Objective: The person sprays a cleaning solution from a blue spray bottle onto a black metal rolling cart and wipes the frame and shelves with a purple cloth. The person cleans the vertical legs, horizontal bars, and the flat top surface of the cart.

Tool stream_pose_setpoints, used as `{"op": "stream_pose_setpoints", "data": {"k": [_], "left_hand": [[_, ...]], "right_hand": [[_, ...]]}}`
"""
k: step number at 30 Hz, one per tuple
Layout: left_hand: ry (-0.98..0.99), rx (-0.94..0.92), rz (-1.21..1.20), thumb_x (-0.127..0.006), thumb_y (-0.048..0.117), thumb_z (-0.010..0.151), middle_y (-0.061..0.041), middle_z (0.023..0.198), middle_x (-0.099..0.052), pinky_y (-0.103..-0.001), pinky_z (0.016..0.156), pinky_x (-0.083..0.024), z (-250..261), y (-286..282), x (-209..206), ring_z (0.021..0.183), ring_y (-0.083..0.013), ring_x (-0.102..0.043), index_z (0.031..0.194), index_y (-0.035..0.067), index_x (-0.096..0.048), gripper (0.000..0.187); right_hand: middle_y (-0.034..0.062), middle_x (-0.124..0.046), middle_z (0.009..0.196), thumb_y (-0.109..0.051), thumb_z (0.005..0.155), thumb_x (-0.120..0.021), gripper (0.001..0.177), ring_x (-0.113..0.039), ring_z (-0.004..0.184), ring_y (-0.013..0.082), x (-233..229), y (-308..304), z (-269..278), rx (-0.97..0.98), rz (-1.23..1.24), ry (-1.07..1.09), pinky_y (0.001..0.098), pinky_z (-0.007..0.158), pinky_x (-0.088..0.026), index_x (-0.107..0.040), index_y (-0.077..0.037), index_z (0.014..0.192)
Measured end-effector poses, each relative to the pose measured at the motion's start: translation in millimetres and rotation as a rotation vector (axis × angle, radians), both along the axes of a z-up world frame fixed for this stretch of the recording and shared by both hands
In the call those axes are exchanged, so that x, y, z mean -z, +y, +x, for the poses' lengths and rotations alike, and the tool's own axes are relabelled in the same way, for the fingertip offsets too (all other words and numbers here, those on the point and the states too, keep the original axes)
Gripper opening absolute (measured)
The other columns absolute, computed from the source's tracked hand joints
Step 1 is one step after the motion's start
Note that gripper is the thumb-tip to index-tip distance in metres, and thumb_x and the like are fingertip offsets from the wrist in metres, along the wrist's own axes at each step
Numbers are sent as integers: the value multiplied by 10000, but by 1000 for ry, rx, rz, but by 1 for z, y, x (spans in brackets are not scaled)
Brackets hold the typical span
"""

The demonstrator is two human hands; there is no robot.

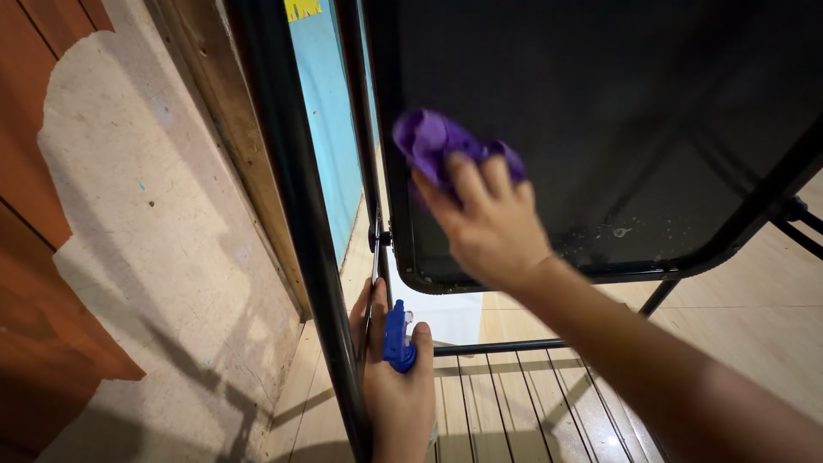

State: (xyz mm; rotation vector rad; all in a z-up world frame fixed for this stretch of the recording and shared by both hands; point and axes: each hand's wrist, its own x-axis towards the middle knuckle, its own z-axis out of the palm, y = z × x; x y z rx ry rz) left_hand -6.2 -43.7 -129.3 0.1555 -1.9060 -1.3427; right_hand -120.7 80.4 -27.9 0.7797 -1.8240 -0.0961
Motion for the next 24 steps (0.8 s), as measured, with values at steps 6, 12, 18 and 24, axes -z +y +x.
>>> {"op": "stream_pose_setpoints", "data": {"k": [6, 12, 18, 24], "left_hand": [[-15, -36, -43, -693, 62, 841, -104, 1471, -500, -294, 846, -593, 3, -7, 0, 993, -161, -709, 1452, 66, -502, 641], [8, -52, -75, -700, 87, 847, -138, 1438, -523, -291, 816, -609, -3, -11, 2, 994, -163, -716, 1452, 59, -497, 639], [52, -69, -131, -711, 77, 847, -143, 1418, -545, -291, 798, -618, -3, -16, 5, 1016, -176, -708, 1458, 62, -519, 641], [66, -33, -80, -702, 59, 857, -149, 1419, -526, -302, 809, -573, -2, -17, 6, 1010, -180, -712, 1457, 59, -504, 632]], "right_hand": [[120, -567, 1271, -196, 809, -643, 409, -537, 1075, 316, 86, -3, -7, -20, 164, -144, 472, 735, -496, -708, -193, 1213], [88, -558, 1244, -185, 797, -647, 316, -526, 1078, 312, 130, -3, -7, 6, 224, -403, 460, 720, -493, -711, -145, 1104], [88, -576, 1189, -101, 723, -661, 423, -546, 1053, 321, 105, -3, 8, 103, 189, -648, 482, 754, -504, -730, -167, 1135], [123, -613, 1196, -93, 739, -647, 472, -579, 1014, 315, 50, 2, 22, -268, -58, -362, 437, 820, -526, -716, -67, 1205]]}}
